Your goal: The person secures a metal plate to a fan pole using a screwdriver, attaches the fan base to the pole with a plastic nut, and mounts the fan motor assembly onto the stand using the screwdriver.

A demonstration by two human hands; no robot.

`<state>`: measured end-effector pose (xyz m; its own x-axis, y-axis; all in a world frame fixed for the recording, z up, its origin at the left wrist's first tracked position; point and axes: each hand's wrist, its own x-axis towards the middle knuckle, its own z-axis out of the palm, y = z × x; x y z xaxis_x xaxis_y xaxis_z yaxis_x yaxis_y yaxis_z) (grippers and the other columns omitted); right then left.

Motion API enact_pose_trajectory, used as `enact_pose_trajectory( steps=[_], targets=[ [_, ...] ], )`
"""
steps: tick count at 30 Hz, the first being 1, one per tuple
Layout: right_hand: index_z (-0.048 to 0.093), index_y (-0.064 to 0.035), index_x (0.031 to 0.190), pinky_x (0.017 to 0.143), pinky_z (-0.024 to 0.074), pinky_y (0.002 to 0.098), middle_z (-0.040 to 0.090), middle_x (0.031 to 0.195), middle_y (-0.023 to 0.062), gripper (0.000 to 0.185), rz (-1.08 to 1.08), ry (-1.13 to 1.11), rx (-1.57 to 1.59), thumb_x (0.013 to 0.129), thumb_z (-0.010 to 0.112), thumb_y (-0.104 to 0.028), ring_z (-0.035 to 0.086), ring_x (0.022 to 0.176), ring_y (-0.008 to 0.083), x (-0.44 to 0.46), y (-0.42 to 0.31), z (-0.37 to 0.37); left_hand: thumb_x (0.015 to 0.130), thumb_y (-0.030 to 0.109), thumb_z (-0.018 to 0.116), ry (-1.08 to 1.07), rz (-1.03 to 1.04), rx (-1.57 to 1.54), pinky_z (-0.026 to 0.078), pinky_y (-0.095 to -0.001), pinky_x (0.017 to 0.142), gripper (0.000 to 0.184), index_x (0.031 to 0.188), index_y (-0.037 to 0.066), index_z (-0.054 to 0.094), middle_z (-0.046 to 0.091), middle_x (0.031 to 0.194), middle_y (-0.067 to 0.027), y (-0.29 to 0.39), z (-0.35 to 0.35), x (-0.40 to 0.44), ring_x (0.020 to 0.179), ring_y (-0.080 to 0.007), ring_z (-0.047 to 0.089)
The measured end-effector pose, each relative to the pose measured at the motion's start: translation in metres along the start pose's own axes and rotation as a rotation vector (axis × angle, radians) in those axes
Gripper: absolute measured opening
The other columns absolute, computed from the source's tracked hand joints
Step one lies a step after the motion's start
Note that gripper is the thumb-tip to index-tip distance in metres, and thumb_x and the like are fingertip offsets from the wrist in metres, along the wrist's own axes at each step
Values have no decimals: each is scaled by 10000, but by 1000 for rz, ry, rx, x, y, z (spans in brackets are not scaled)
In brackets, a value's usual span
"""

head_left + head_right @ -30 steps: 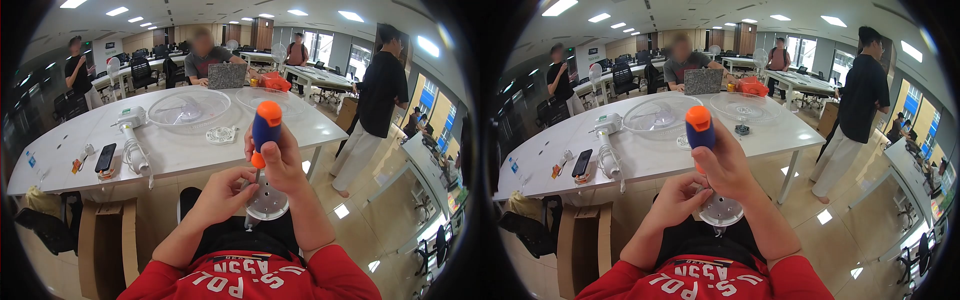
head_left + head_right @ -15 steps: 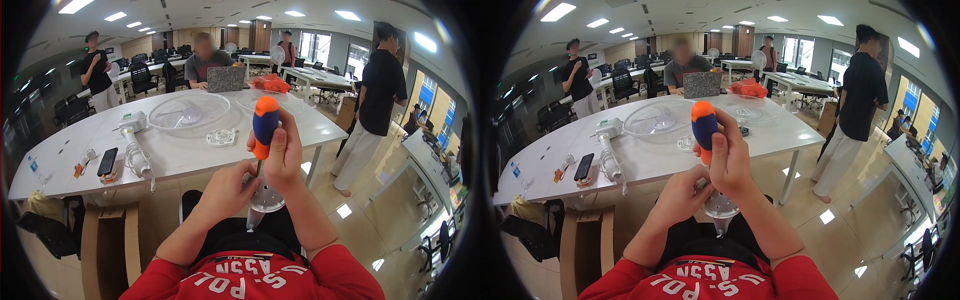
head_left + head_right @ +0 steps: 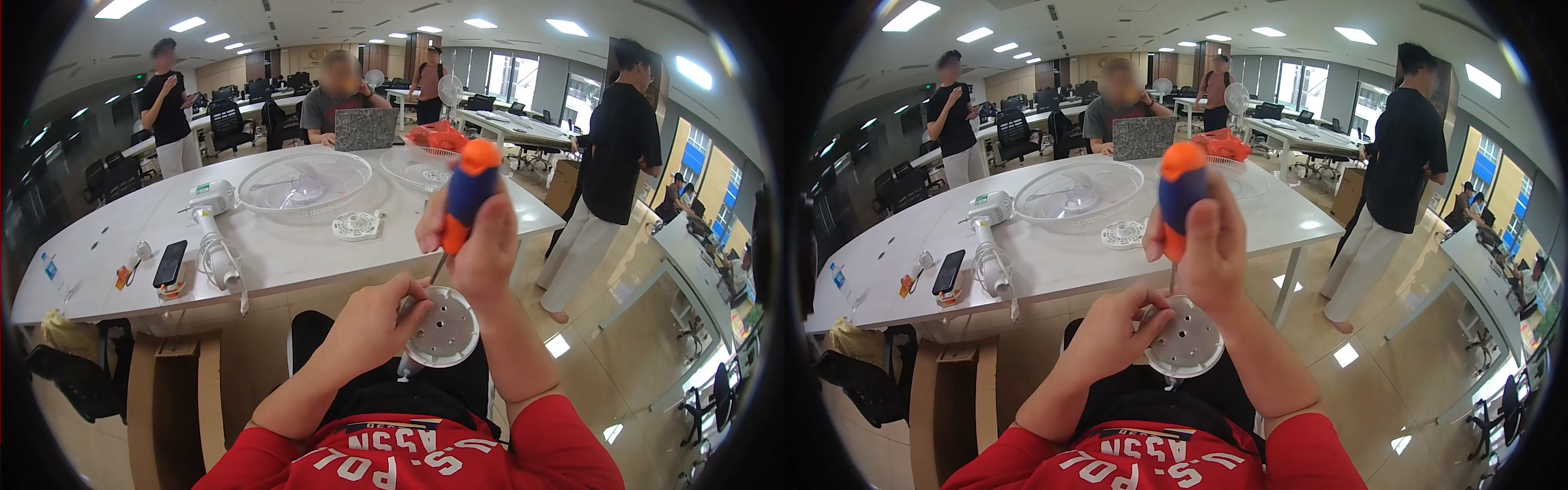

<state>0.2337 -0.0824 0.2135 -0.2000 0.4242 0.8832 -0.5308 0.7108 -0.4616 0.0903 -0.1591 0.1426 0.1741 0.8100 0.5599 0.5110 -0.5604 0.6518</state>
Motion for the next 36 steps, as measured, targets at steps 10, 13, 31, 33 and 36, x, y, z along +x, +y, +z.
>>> enact_pose_trajectory(
  steps=[10, 13, 31, 33, 36],
  targets=[
    [512, -4, 1374, 638, 470, 277, 616, 808, 70, 592, 8, 28, -152, 1151, 341, -525, 580, 678, 121, -4, -3, 5, 986, 265, 732, -68, -72, 28, 541, -451, 683, 238, 1068, 55, 656, 742, 810, -172, 0, -4, 5, 746, -377, 722],
    [515, -15, 1359, 653, 478, 268, 618, 857, 55, 523, 23, -17, -99, 1155, 400, -482, 601, 721, 105, -6, -4, 5, 982, 280, 737, -74, -70, 34, 537, -443, 678, 250, 1067, 59, 658, 740, 800, -163, -1, -2, 3, 738, -370, 720],
    [474, -2, 1463, 630, 527, 262, 634, 974, 95, 756, 50, -27, -296, 1036, 606, -611, 643, 743, 122, -7, -6, 9, 982, 277, 732, -96, -102, -27, 535, -429, 673, 235, 1048, 64, 659, 747, 794, -146, 3, -5, 3, 733, -342, 726],
    [470, 6, 1489, 621, 534, 261, 639, 1002, 105, 745, 38, -34, -297, 1048, 606, -579, 651, 735, 124, -7, -8, 10, 981, 275, 735, -103, -103, -31, 536, -427, 674, 237, 1048, 61, 659, 746, 796, -148, 4, -6, 3, 731, -343, 725],
    [464, 18, 1529, 595, 528, 262, 629, 988, 97, 744, 100, -51, -134, 1059, 603, -542, 652, 679, 130, -8, -10, 8, 984, 141, 750, -120, -89, 5, 586, -338, 706, 174, 1076, 9, 685, 754, 885, -103, 2, -6, 5, 740, -206, 753]
  ],
)
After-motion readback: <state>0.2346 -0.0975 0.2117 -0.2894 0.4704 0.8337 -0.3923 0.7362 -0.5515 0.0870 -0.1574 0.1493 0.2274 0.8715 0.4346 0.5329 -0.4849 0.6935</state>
